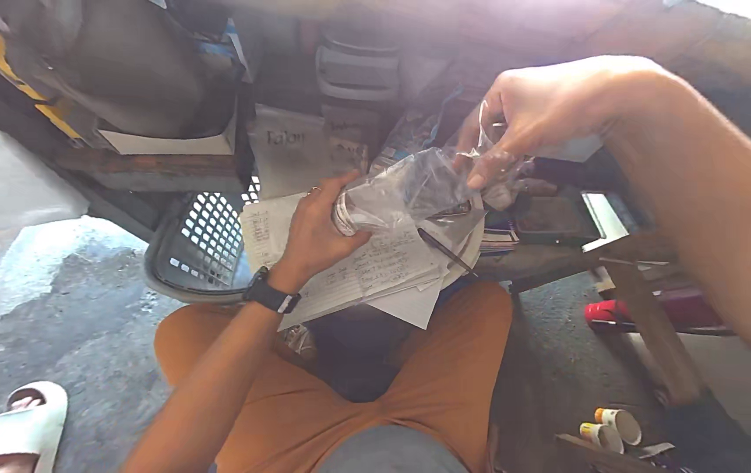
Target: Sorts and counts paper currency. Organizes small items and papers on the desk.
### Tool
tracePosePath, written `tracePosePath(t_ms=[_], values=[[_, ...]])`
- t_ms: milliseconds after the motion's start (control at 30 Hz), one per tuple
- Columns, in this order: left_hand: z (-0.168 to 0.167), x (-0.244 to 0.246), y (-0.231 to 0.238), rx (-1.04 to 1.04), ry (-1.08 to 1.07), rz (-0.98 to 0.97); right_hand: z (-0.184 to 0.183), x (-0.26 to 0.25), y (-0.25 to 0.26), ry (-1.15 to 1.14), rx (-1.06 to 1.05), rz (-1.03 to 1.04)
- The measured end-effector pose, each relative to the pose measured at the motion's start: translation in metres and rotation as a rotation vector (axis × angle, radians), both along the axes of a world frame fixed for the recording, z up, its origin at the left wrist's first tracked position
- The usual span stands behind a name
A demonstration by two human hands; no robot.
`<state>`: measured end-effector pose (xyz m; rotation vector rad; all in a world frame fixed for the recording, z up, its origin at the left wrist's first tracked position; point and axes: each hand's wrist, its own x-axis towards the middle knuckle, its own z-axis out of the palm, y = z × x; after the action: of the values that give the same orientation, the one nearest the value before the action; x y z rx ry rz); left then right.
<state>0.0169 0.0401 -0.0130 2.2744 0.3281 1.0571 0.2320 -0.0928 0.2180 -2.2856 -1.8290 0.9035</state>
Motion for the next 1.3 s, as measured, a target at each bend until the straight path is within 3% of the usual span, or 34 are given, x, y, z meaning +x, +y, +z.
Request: tracePosePath(t_ms=[167,500,567,767,833,1133,1300], values=[[0.01,0.007,-0.025,-0.145,-0.052,-0.063,0.025,-0.016,0.007,-0.245,-0.088,0.097],[0.005,0.012,-0.046,-0.384,-0.188,-0.113,0.022,-0.03,0.008,-0.162,-0.049,0.178],[-0.005,0.017,-0.04,-0.399,-0.171,-0.04,-0.003,-0.035,0.016,-0.168,0.021,0.163],[-0.018,-0.019,-0.023,-0.195,0.377,0.127,-0.175,-0.026,0.046,0.152,0.05,0.033],[-0.02,-0.025,-0.019,-0.166,0.437,0.131,-0.197,-0.022,0.052,0.275,0.017,-0.016],[-0.018,-0.045,0.003,-0.147,0.508,0.067,-0.146,0.003,0.042,0.497,-0.068,-0.129],[-0.015,-0.052,0.004,-0.142,0.54,0.072,-0.156,-0.003,0.029,0.507,-0.033,-0.169]])
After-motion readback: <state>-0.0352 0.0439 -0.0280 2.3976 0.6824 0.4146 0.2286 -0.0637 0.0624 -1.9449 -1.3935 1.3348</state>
